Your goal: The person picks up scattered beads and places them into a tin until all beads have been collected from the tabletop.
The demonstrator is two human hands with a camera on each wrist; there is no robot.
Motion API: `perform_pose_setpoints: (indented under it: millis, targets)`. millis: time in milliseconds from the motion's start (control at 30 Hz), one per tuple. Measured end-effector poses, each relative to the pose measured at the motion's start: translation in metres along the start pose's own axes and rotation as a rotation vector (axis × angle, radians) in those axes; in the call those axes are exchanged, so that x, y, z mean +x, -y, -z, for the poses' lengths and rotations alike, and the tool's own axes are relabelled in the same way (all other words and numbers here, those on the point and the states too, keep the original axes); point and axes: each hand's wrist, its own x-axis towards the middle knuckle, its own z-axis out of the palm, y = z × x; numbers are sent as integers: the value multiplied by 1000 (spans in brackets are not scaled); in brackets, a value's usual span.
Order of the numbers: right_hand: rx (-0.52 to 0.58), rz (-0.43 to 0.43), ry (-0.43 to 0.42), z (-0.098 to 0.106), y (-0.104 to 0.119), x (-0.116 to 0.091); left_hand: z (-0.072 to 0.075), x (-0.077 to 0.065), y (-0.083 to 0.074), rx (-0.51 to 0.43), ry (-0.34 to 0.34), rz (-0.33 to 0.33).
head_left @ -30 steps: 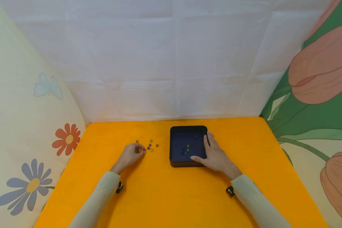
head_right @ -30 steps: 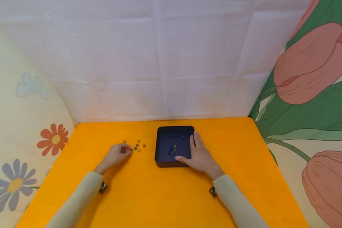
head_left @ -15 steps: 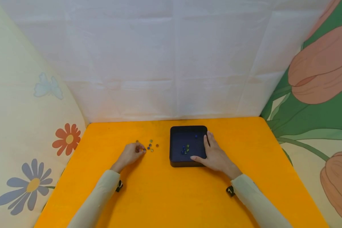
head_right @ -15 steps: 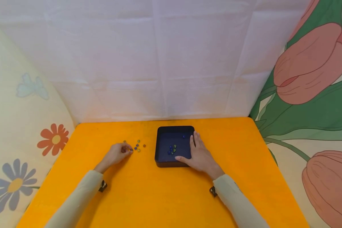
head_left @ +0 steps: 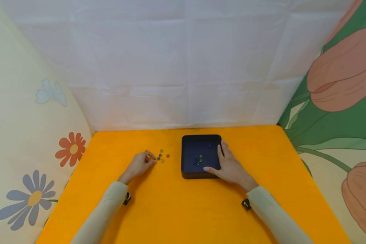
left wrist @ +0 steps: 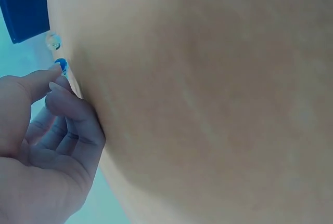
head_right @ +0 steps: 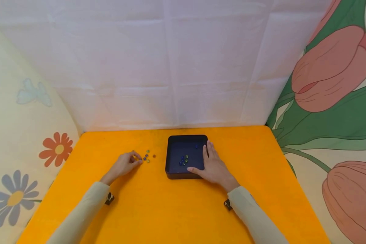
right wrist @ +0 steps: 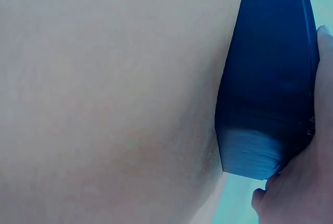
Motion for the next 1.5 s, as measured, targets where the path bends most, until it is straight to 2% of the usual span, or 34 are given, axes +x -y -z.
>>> perform_pose_setpoints:
  millis: [300,600,1300,1500]
  targets:
    - [11,-3,5,1,2,-1,3,-3,-6,-33,-14,18]
    - [11,5,-8,1,0,-1,7,-1,-17,-53,-33,-48]
    - [2,-3,-14,-2,-1,0,6,11,-62,-136,-41,-111]
    - [4,3,-27,-2,-1,0,4,18,-72,-126,-39,-121]
